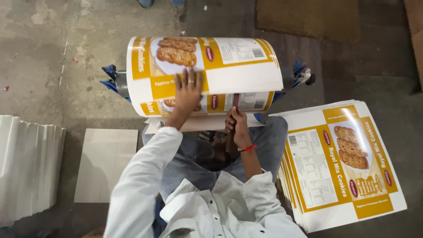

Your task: The person separates and stacks printed cookie packaging sheets by hand, using a small red tool to score or slide along the edge of the paper roll while sitting on the floor.

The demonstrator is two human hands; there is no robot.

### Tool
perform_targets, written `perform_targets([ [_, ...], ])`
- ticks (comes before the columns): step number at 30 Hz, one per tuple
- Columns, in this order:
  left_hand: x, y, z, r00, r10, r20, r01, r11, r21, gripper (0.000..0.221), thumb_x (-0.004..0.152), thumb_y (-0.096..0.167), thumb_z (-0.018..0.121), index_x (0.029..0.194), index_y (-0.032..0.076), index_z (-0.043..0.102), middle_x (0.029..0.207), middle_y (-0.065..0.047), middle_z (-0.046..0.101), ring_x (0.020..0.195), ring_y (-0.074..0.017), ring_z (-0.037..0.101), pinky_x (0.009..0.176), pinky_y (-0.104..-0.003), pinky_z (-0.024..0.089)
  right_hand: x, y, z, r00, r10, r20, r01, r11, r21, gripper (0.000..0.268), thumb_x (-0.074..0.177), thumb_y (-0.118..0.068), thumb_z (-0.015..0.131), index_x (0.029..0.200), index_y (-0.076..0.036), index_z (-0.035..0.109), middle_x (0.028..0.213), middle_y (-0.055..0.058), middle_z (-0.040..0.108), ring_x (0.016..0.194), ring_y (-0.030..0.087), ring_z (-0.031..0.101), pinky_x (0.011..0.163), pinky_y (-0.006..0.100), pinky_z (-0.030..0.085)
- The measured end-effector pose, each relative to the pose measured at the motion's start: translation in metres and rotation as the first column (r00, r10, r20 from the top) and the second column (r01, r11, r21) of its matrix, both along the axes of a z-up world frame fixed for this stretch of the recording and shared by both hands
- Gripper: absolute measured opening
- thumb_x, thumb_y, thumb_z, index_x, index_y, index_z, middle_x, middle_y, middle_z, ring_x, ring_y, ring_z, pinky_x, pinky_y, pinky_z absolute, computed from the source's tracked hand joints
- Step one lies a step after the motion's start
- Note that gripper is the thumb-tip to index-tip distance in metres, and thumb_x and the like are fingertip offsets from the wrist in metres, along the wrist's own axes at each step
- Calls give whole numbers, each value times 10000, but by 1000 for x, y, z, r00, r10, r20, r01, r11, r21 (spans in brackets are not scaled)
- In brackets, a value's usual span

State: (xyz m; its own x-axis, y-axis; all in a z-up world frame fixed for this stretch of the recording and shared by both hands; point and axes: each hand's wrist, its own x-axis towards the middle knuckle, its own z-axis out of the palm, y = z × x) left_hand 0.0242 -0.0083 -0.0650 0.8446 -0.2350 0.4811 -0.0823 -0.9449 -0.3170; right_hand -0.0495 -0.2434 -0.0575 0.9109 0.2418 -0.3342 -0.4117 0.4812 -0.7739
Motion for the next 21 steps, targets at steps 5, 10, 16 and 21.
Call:
perform_targets([
  [5, 47, 17, 8, 989, -82, -121, 45, 960, -278, 814, 820, 357, 793, 1501, 37, 483, 1494, -263, 499, 1399, -441, 454, 1162, -679, 273, -1, -7, -30, 965, -259, 44, 260, 965, -28, 259, 1045, -327, 572, 876, -144, 498, 632, -29, 415, 491, 115, 430, 445, 288, 393],
  [10, 74, 21, 35, 976, -37, -215, -37, 943, -330, 733, 873, 332, 784, 1498, 62, 513, 1492, -206, 538, 1411, -405, 472, 1167, -645, 313, 10, -39, -75, 804, -594, -36, 595, 801, 69, 260, 1067, -350, 548, 898, -163, 485, 642, -7, 446, 510, 136, 436, 463, 300, 398],
  [16, 32, 14, 44, 980, -67, -188, 12, 959, -284, 798, 829, 371, 797, 1493, 49, 494, 1490, -247, 514, 1385, -430, 451, 1147, -653, 289, 45, -62, -112, 739, -671, -54, 672, 731, 118, 299, 1067, -409, 528, 910, -159, 484, 666, -8, 460, 542, 144, 445, 499, 319, 420],
  [21, -30, 8, 30, 977, -105, -186, 35, 936, -349, 906, 751, 397, 804, 1508, 36, 464, 1501, -272, 488, 1407, -456, 426, 1156, -664, 269, 19, -16, -134, 721, -687, -92, 689, 696, 203, 325, 1078, -433, 530, 910, -161, 473, 683, -2, 476, 566, 152, 466, 538, 327, 443],
])
